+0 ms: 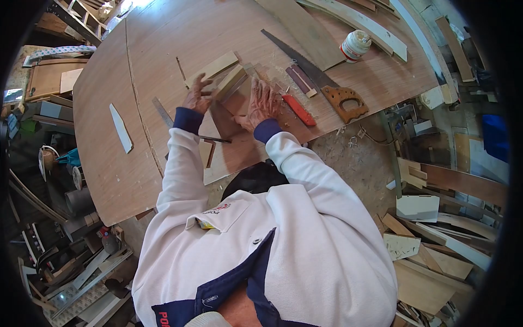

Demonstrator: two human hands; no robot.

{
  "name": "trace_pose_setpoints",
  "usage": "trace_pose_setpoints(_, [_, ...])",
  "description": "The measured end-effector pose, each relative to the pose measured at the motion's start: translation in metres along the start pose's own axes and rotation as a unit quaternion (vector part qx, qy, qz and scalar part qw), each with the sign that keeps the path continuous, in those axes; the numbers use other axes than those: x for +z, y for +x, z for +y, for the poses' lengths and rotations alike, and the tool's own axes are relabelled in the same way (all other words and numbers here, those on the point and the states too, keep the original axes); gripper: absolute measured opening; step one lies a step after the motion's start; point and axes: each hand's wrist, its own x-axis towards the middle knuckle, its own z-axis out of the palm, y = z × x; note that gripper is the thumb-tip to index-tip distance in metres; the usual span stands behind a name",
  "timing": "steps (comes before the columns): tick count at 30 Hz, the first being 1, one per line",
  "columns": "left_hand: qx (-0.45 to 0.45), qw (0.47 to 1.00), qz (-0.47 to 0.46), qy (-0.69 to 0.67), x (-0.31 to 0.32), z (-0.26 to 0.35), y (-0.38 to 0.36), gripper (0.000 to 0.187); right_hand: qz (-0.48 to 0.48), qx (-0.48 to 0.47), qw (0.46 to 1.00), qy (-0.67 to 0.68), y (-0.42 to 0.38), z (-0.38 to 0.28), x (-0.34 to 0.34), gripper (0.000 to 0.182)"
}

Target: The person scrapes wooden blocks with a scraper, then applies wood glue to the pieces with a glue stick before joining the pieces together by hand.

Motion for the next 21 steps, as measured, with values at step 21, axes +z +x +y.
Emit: trace_pose_setpoints(21, [-0.211,0.884,0.159,0.386,0.061,-0.014,-0.185,0.087,-0.055,-0.039,0.919,0.389,-0.035,-0.005,-0.003,0.076])
